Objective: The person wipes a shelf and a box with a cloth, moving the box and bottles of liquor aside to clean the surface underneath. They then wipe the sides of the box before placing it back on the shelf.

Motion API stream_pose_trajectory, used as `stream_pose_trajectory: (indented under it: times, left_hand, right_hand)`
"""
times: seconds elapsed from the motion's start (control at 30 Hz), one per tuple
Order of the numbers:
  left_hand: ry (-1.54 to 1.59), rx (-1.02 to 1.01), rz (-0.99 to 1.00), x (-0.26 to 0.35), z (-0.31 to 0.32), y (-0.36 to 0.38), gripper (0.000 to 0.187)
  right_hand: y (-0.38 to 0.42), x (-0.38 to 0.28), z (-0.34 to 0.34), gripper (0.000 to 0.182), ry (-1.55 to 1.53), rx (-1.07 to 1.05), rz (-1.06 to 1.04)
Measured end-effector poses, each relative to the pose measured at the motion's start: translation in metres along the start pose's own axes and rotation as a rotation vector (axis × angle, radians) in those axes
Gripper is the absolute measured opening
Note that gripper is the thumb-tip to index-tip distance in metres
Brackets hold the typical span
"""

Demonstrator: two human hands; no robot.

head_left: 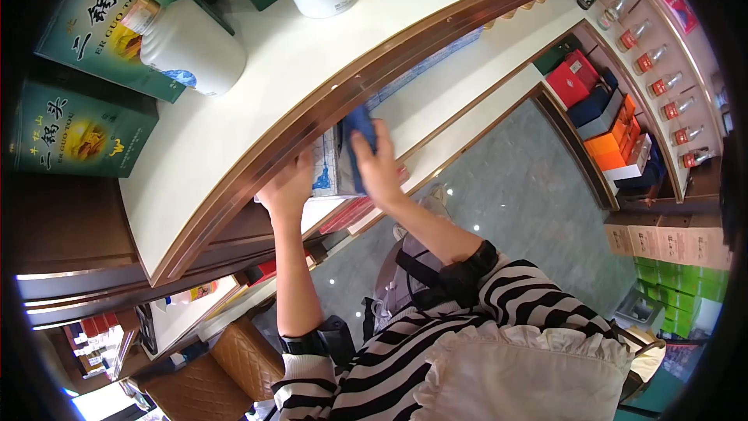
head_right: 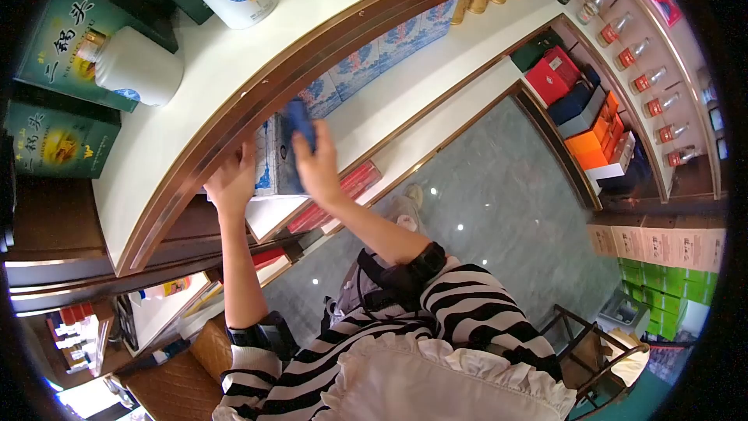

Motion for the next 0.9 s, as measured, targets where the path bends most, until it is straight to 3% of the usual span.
stream_pose_trajectory:
  times: [0.03,0.13,0.27,0.33,0.37,0.43,0.47,0.53,0.6,0.67,0.73,0.77,0.83,0.87,0.9]
  left_hand:
    - [0.008,0.056,0.011,0.002,-0.004,-0.001,0.019]
    - [-0.185,0.048,0.173,-0.001,0.006,0.004,0.023]
    - [-0.223,-0.027,0.136,0.002,0.006,0.002,0.031]
    - [0.117,-0.350,-0.336,-0.003,0.003,-0.005,0.036]
    - [0.116,-0.349,-0.330,-0.003,0.004,-0.005,0.036]
    - [0.058,0.002,-0.145,0.003,-0.005,-0.005,0.016]
    - [0.060,0.005,-0.140,0.002,-0.004,-0.003,0.016]
    - [-0.190,0.148,0.159,0.008,-0.007,-0.003,0.016]
    - [-0.170,0.166,0.128,0.007,-0.006,-0.002,0.016]
    - [-0.154,0.178,0.091,0.004,-0.005,0.000,0.015]
    - [0.027,-0.365,-0.203,-0.011,0.017,0.006,0.036]
    - [0.028,-0.367,-0.203,-0.010,0.018,0.007,0.036]
    - [-0.168,-0.108,0.024,0.000,0.009,0.004,0.033]
    - [-0.168,-0.111,0.024,0.001,0.006,0.002,0.033]
    - [-0.047,-0.218,-0.118,0.000,0.002,-0.002,0.033]
  right_hand:
    - [0.003,-0.003,0.010,0.009,-0.054,-0.074,-0.113]
    - [0.008,0.008,0.013,0.009,0.002,0.002,-0.060]
    - [0.009,0.066,-0.004,0.014,0.152,0.028,-0.048]
    - [0.010,0.116,-0.020,0.016,0.295,0.002,0.014]
    - [0.011,0.134,-0.028,0.019,0.441,-0.026,0.079]
    - [0.012,0.148,-0.042,0.022,0.531,-0.060,0.216]
    - [0.010,0.164,-0.048,0.021,0.546,-0.053,0.221]
    - [0.005,0.153,-0.053,0.020,0.503,0.030,0.174]
    - [-0.002,0.140,-0.052,0.019,0.375,0.155,0.065]
    - [-0.010,0.086,-0.035,0.018,0.226,0.145,0.050]
    - [-0.009,0.029,-0.015,0.017,-0.018,0.091,0.060]
    - [-0.007,0.009,-0.004,0.017,-0.112,0.039,0.083]
    - [0.003,-0.016,0.014,0.017,-0.154,-0.075,-0.009]
    - [0.005,-0.011,0.018,0.015,-0.057,-0.004,-0.235]
    - [0.005,-0.006,0.016,0.015,-0.056,-0.004,-0.233]
Point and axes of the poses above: each hand's wrist, its own y-axis away from the middle knuckle, its own z-axis out of the palm, x = y × z, the point moved 4 cm from there along -y, towards the middle knuckle, and after that the axes turned 5 degrees about x, right-handed, at the moved point
